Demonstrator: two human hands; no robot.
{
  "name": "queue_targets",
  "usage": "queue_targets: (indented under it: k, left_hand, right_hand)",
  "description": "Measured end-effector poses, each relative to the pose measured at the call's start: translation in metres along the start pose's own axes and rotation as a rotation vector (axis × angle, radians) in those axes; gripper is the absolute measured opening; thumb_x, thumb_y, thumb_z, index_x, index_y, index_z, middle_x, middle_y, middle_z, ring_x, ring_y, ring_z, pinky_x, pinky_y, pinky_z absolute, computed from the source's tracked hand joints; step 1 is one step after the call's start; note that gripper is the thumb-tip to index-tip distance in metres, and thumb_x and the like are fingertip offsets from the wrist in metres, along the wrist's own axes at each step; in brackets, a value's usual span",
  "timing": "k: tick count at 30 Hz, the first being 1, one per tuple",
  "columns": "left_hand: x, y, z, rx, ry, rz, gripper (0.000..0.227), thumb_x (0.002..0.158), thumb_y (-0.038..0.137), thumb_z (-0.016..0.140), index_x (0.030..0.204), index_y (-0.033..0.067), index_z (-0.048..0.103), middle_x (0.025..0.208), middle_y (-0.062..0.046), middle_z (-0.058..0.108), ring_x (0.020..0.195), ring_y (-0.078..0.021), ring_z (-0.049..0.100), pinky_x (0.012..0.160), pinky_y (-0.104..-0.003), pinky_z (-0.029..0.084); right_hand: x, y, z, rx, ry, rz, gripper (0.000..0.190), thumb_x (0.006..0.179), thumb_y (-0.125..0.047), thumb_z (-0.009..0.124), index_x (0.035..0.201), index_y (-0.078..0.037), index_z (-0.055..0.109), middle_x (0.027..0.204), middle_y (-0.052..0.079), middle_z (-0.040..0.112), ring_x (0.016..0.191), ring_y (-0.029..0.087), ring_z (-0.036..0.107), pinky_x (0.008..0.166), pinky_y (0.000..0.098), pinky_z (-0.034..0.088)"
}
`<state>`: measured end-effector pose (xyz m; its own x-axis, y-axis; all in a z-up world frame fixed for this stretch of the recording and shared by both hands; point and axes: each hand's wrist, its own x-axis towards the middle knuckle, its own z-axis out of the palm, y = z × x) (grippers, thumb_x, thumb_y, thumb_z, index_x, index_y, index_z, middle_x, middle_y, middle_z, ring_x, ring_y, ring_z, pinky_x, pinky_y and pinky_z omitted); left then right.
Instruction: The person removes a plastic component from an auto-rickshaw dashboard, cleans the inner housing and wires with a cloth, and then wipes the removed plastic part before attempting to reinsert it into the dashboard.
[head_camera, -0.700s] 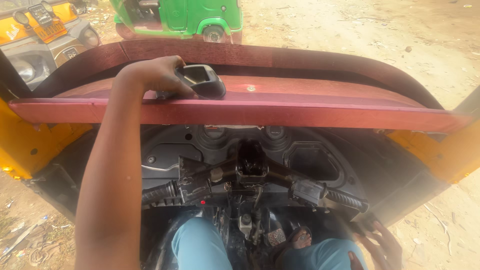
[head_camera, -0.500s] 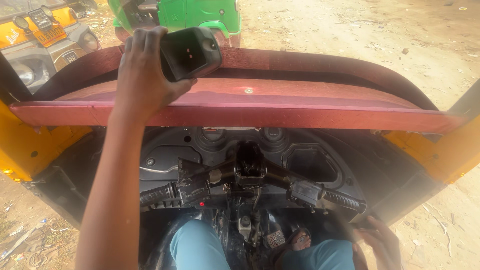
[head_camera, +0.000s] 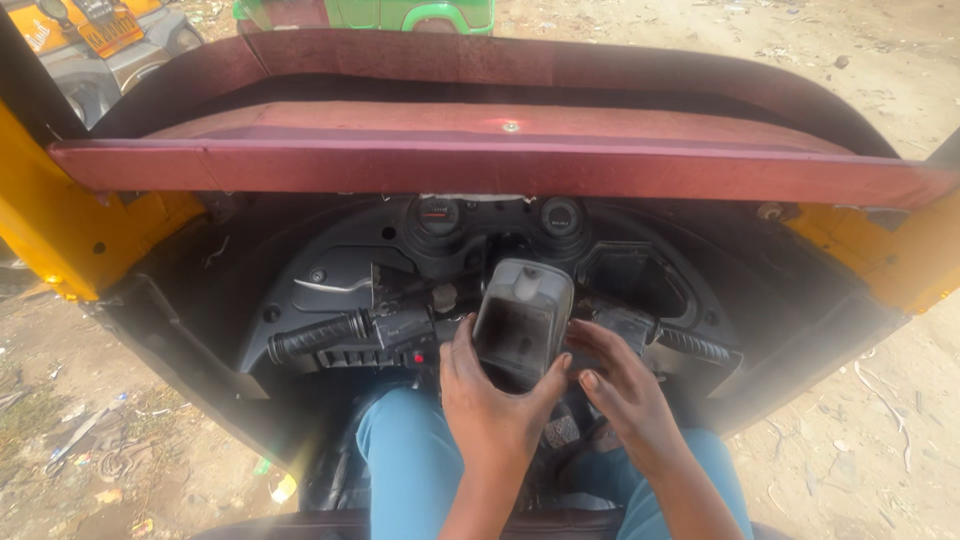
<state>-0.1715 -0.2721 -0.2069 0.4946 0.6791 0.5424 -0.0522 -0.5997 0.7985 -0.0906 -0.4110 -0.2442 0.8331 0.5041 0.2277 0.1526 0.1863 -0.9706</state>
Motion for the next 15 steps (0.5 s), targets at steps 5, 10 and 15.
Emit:
queue_targets:
  k: [5,10,15]
  left_hand:
    - [-0.023,-0.015,0.001,-0.041,-0.125,-0.046,0.077,0.076,0.021,0.085,0.139,-0.0052,0.05,0.119,-0.019,0.062,0.108,-0.0349,0.065,0.089,-0.043,0.053]
    - [-0.003,-0.032,0.007,-0.228,-0.358,-0.169,0.06,0.086,0.016,0.072,0.14,-0.0029,0.054,0.101,-0.015,0.073,0.089,-0.0282,0.075,0.076,-0.036,0.059]
    - [0.064,-0.042,0.026,-0.176,-0.489,-0.134,0.052,0.086,0.016,0.072,0.133,-0.0034,0.06,0.086,-0.016,0.076,0.071,-0.0237,0.076,0.064,-0.033,0.059]
  right_hand:
    - [0.002,0.006,0.021,0.109,0.072,0.127,0.071,0.086,-0.024,0.073,0.147,0.003,0.049,0.139,0.015,0.062,0.125,0.023,0.058,0.104,0.038,0.047]
    - [0.021,0.025,0.011,-0.008,0.261,0.156,0.055,0.086,-0.02,0.072,0.135,0.003,0.062,0.121,0.012,0.073,0.113,0.018,0.067,0.098,0.0324,0.051]
    - [0.094,0.039,-0.009,-0.516,0.317,0.024,0.042,0.087,-0.026,0.073,0.117,0.004,0.073,0.097,0.018,0.077,0.09,0.024,0.073,0.082,0.0351,0.054]
